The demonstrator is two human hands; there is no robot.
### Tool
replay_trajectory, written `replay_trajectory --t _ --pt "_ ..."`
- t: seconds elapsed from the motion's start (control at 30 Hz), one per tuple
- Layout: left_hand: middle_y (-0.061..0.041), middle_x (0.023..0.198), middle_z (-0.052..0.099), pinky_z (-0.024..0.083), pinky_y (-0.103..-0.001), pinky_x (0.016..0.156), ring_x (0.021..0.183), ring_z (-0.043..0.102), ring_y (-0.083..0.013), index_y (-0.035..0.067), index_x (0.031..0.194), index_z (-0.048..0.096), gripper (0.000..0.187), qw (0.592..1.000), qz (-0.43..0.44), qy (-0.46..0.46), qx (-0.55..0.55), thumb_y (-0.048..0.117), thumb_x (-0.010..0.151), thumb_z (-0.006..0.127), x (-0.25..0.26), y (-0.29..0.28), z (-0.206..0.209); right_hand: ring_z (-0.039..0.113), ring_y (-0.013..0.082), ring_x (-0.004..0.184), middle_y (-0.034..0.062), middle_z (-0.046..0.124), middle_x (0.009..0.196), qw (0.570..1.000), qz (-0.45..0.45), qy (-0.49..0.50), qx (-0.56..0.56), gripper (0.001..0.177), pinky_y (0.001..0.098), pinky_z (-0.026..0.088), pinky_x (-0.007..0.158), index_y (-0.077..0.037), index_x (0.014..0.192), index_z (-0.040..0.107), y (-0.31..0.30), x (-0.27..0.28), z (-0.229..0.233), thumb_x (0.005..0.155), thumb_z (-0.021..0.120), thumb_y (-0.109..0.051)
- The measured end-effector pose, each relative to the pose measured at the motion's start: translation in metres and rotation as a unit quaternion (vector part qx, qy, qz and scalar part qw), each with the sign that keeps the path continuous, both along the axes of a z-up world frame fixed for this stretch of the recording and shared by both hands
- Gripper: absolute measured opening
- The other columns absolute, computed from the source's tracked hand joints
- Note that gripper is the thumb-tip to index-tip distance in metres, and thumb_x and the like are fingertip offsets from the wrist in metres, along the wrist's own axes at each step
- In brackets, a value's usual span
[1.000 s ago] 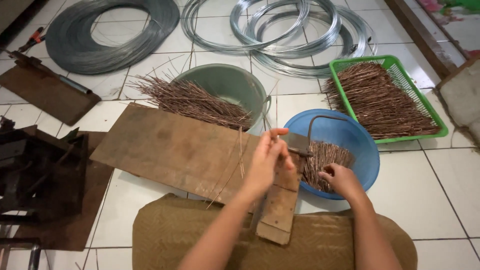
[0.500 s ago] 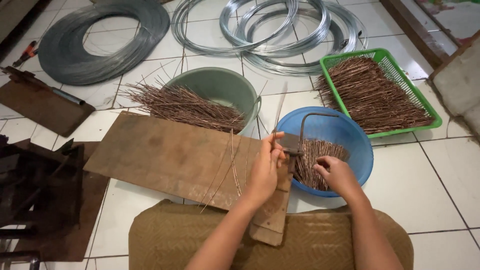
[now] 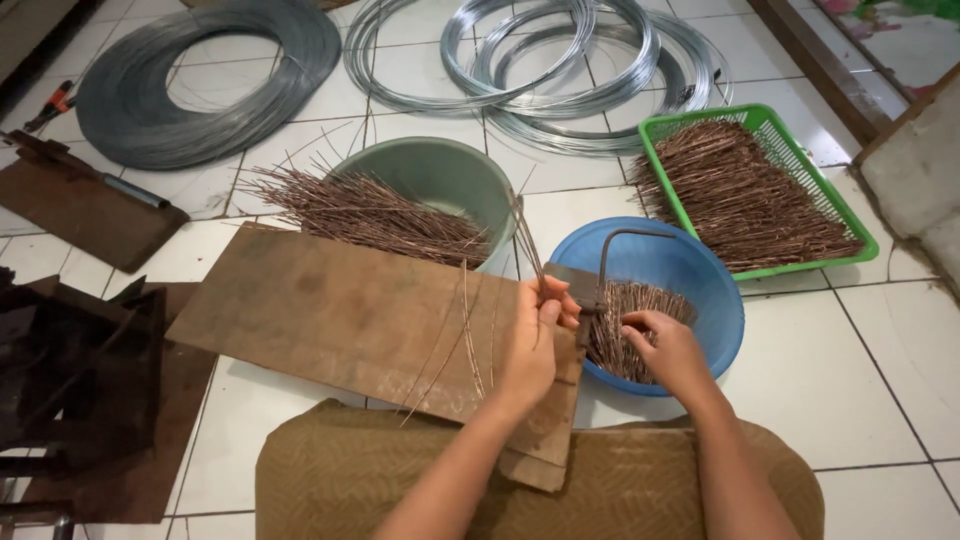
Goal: Manually cutting thin metal rods to a specific length using a lever-action cutting jig.
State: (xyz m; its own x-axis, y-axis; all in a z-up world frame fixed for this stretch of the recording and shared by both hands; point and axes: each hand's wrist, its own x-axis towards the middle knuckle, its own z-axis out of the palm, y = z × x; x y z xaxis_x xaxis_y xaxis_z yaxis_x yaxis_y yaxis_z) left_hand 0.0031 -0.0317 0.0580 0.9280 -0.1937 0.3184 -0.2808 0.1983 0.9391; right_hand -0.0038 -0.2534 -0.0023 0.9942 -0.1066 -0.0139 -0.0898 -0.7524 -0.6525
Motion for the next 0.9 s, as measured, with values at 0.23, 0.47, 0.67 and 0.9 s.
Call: replay_trajectory --t 0.23,0.47,0.67,0.9 --pt "-0.016 0.098 0.068 0.059 -0.032 0.083 0.086 0.075 -0.0244 0.009 0.116 0.038 0.009 0.982 -0.043 0.089 -0.158 0.01 0.111 0.031 0.009 0.004 -0.017 0.072 0.0229 0.09 0.0148 0.079 0.095 0.962 -0.046 -0.08 0.255 0.019 0.0396 0.057 0.088 -0.008 0.108 0.08 0.022 -0.013 0.021 0.102 0.066 -0.019" --pt "-0.017 0.108 0.069 0.062 -0.033 0.084 0.096 0.075 -0.0277 0.014 0.119 0.038 0.01 0.917 -0.125 0.257 -0.278 0.01 0.11 0.037 0.005 -0.005 -0.026 0.073 0.032 0.076 0.0246 0.074 0.089 0.759 0.087 0.153 0.628 0.043 0.0415 0.059 0.068 0.007 0.111 0.068 0.052 -0.027 -0.033 0.105 0.048 -0.03" --pt "-0.015 0.096 0.07 0.063 -0.027 0.067 0.079 0.074 -0.0228 0.01 0.108 0.047 0.003 0.893 -0.172 0.299 -0.289 0.007 0.109 0.046 -0.003 0.001 0.008 0.069 0.0178 0.079 0.0135 0.07 0.092 0.535 0.154 0.2 0.806 0.037 0.024 0.058 0.069 0.004 0.117 0.062 0.055 -0.038 -0.046 0.096 0.071 -0.025" --pt "-0.018 0.104 0.068 0.061 -0.025 0.055 0.079 0.073 -0.0222 0.006 0.112 0.044 0.003 0.855 -0.342 0.248 -0.3 0.005 0.111 0.047 -0.005 0.011 0.026 0.054 0.0194 0.069 0.009 0.06 0.076 0.635 0.176 0.155 0.736 0.02 0.0312 0.044 0.063 0.002 0.091 0.069 0.058 -0.043 -0.016 0.083 0.082 -0.012"
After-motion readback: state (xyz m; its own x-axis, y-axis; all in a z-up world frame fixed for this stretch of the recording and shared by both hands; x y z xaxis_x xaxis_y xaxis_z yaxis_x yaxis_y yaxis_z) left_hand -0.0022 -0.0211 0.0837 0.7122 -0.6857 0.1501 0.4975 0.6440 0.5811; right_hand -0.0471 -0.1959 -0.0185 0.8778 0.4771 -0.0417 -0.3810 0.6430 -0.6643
